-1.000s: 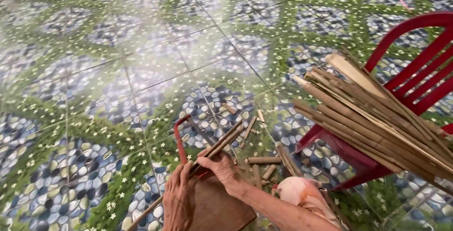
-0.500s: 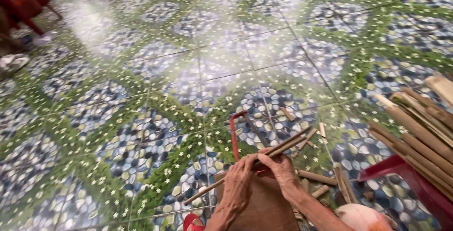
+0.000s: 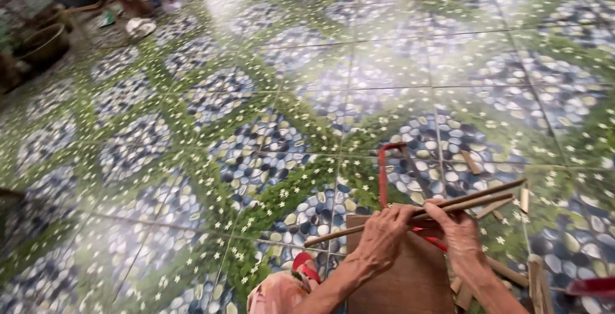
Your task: The person sits on a tiled floor and uses a red hand saw to cut a bamboo pole into short segments. They repeatedly position the pole on a wooden block, saw through it, and place the cut pieces aside.
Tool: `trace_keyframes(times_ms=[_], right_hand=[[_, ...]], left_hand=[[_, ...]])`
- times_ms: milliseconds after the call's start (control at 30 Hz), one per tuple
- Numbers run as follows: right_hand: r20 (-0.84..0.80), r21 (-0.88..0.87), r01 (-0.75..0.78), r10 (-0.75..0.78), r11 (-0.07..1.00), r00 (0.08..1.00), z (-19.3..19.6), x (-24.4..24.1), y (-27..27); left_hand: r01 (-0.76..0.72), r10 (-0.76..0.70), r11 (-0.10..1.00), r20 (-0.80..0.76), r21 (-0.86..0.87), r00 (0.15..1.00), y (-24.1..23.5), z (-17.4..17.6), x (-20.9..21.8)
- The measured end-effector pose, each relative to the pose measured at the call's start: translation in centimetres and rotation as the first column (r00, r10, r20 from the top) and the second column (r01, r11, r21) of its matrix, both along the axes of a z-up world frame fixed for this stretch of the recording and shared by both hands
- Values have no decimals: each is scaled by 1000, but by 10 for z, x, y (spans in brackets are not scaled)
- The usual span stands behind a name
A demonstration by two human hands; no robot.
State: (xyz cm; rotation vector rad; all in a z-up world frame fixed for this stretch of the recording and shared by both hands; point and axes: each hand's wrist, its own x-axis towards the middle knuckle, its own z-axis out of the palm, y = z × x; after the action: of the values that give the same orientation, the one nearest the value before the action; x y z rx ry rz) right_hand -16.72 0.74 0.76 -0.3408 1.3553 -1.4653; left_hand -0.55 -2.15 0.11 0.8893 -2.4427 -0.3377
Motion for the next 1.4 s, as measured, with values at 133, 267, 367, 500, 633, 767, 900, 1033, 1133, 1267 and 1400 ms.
trace_keyframes(times_ms=[133, 267, 367, 500, 633, 767, 900, 1033, 1133, 1267, 1400], right_hand=[[-17, 28, -50, 51, 998, 999, 11, 2, 2], [-50, -18, -72, 71, 997, 996, 0, -1, -1], [-70, -37, -73, 70, 997, 995, -3, -3, -1], [-71, -5, -67, 67, 998, 995, 3, -1, 0], [-63, 6, -40, 40, 999, 997, 1, -7, -2], [-35, -42, -44, 42, 998, 999, -6, -13, -3], [-59, -58, -33, 29, 998, 998, -13, -19, -7], [-80, -31, -26, 23, 999, 997, 2, -17, -2], [-74, -26, -56, 54, 998, 996, 6, -18, -2], [-58, -8, -14, 14, 1000, 998, -11, -25, -9], [-87, 56, -6, 11, 998, 996, 6, -17, -8]], left_hand=[[-71, 69, 997, 74, 32, 995, 3, -12, 0], [-62, 58, 992, 32, 109, 998, 4, -5, -1], [-67, 62, 986, 40, 151, 997, 5, 1, -4], [-52, 48, 986, 31, 156, 998, 4, -4, -5], [-38, 37, 984, 12, 175, 999, 4, -6, -4], [-47, 43, 989, 31, 143, 999, 2, -9, -3], [-9, 10, 975, -2, 222, 1000, 3, 12, 0], [-18, 11, 967, 30, 253, 1000, 5, 13, 2], [6, -11, 960, 17, 279, 1000, 1, 6, 2], [26, -33, 929, 12, 369, 999, -5, 6, 3], [29, -55, 896, 47, 443, 997, -7, 11, 5]])
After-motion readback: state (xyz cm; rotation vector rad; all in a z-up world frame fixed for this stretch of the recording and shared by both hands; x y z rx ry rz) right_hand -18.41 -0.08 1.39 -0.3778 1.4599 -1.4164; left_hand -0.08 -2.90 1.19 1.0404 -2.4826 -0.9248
